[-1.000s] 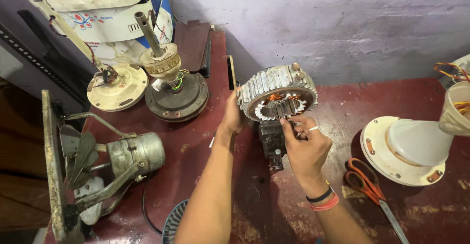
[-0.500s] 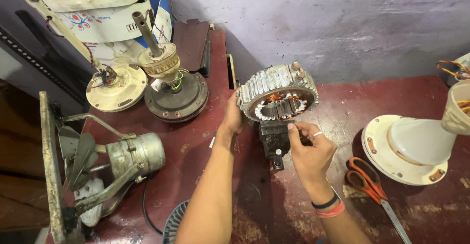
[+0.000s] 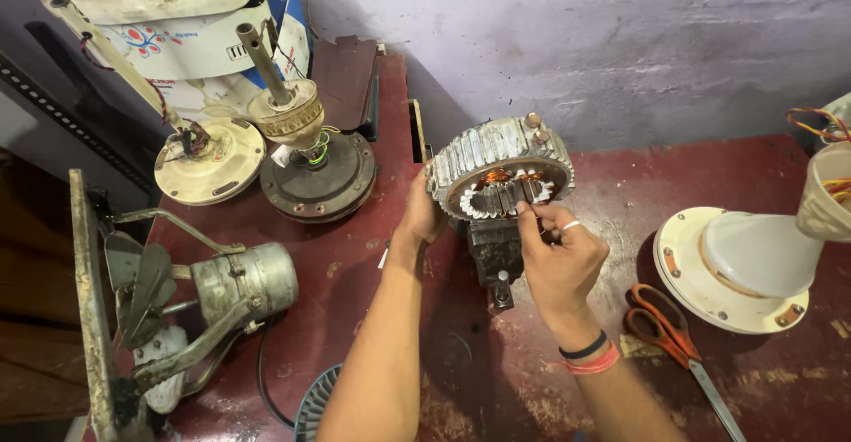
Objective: The person uses a yellow-handled screwdriver to adjust and tighten components inside a disassembled electric motor stator held in a bench vise. The person repeatedly rotates the stator and manipulates internal copper windings and metal parts throughout the clip.
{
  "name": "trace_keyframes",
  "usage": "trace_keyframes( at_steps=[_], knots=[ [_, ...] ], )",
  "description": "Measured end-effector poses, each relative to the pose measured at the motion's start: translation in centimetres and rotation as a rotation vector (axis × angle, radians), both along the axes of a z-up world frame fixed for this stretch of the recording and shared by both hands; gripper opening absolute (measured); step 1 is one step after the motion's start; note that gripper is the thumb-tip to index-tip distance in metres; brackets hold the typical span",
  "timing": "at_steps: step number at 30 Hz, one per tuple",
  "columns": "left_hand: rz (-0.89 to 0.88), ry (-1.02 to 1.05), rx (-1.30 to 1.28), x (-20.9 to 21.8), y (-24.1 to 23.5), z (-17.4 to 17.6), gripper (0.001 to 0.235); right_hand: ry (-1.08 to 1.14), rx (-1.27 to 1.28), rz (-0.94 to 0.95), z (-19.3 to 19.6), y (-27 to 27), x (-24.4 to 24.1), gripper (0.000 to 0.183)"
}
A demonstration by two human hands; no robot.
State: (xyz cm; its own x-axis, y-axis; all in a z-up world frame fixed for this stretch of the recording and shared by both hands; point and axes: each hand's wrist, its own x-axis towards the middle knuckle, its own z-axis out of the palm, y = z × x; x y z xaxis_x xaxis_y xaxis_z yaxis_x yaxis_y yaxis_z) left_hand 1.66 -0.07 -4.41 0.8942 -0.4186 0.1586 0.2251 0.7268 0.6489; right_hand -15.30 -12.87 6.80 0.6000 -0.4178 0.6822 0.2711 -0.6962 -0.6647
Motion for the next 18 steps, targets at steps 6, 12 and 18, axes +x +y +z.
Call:
trace_keyframes(
  at_steps=[6,12,18],
  knots=[
    [0.055,0.124,0.086,-0.2,-0.1,0.6,0.05,0.038,0.053,-0.026,0.0,0.3,0.0,0.012],
    [0.07,0.148,-0.079,0.5,-1.1,-0.6,0.047,0.077,0.124,-0.01,0.2,0.0,0.0,0.014],
    [0.044,0.184,-0.085,0.9,-0.9,-1.0,0.044,0.14,0.109,-0.047,0.4,-0.3,-0.2,0.016]
  ],
)
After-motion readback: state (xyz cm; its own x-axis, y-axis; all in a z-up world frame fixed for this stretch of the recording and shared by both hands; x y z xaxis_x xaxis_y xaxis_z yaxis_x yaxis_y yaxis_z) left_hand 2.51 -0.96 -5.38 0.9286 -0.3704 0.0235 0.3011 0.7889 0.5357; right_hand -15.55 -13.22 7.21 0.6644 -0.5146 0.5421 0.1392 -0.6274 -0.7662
